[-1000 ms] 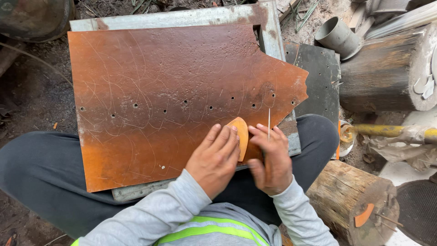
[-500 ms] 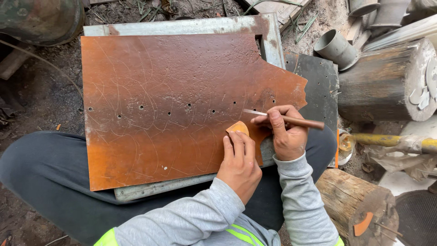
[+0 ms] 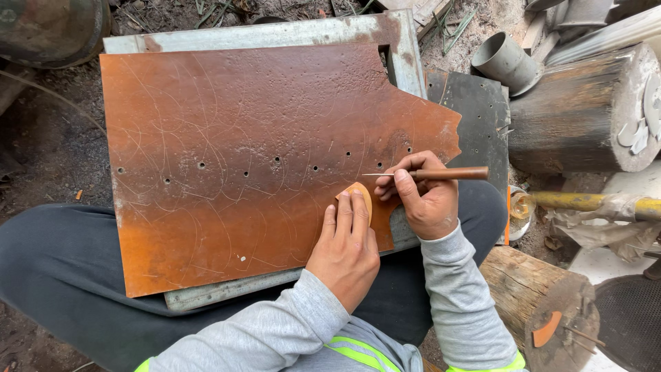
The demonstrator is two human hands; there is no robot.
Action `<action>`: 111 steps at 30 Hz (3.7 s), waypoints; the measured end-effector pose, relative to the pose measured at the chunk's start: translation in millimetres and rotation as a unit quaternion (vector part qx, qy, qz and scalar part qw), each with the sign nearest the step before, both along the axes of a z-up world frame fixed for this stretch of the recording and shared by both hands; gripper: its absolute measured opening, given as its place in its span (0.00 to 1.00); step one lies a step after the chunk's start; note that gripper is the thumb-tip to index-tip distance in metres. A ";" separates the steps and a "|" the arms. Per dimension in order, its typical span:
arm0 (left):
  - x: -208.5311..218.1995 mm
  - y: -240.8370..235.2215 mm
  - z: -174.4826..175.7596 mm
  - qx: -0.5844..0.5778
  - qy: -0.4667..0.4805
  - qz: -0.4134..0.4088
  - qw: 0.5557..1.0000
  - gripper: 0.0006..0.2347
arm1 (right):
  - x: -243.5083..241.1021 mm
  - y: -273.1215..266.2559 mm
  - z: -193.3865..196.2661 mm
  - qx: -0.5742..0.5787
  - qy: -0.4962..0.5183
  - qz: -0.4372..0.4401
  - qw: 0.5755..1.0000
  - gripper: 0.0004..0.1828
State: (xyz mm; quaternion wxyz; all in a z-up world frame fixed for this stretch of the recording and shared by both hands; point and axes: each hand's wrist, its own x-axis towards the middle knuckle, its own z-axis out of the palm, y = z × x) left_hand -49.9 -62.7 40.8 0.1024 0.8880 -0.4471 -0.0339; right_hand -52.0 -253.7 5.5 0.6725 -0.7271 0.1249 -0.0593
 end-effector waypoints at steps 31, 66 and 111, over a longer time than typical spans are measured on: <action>18.6 21.4 -12.4 -0.123 0.003 -0.008 0.992 0.17 | -78.6 63.9 39.6 -0.265 -0.023 -0.019 0.964 0.08; 42.4 8.1 -6.1 -0.034 0.004 -0.094 0.995 0.10 | -88.7 89.1 40.6 -0.324 -0.114 0.053 0.938 0.08; -15.7 -36.6 -10.0 0.073 0.056 0.023 0.995 0.15 | 45.4 14.2 22.2 -0.066 0.095 0.227 0.967 0.07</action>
